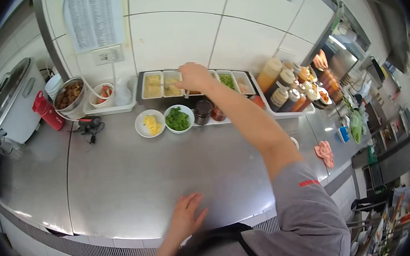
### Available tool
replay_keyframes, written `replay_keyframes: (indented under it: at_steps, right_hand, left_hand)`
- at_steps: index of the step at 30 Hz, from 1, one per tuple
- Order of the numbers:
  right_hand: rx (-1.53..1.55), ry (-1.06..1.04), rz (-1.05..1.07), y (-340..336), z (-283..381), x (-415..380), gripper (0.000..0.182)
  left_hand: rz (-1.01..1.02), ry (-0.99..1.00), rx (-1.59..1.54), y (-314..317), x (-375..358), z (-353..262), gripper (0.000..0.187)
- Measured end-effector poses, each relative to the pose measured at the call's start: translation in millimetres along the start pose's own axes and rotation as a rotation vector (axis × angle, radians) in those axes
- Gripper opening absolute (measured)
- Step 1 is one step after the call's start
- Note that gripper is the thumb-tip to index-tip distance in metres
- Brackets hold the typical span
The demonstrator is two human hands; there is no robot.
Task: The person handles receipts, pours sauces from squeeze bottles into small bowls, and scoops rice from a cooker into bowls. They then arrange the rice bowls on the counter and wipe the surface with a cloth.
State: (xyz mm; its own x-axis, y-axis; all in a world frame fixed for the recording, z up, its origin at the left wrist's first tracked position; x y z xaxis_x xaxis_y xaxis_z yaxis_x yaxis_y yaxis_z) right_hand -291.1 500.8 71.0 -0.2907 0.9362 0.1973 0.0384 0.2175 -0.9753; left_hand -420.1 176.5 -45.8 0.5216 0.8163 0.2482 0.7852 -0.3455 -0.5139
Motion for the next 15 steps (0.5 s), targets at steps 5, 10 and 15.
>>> replay_keyframes:
  at_steps: [5, 10, 15]
  right_hand:
    - [-0.118, -0.096, 0.072, 46.5, 60.0, 62.6, 0.072]
    - [0.377, -0.331, -0.575, -39.0, 65.6, -71.3, 0.04]
    - [0.346, 0.078, -0.763, -39.2, -103.9, -280.6, 0.026]
  left_hand:
    - [-0.154, -0.219, -0.026, -5.1, -33.8, 17.3, 0.041]
    - [-0.179, -0.266, -0.04, 20.9, -22.7, 7.2, 0.041]
    - [-0.128, -0.156, -0.054, 67.5, 23.3, -27.8, 0.041]
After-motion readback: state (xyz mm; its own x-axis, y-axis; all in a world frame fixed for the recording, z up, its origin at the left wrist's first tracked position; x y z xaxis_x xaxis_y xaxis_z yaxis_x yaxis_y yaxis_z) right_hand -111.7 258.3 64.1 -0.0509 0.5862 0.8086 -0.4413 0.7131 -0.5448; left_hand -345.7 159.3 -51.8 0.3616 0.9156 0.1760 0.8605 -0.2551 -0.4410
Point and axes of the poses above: each hand's wrist, its own x-axis towards the middle knuckle, its own y-axis out of the palm, z = x × y, the point moved 7 cm from there along x, towards the middle knuckle, and after that the axes turned 9 degrees about -x, right-handed, at the moved point
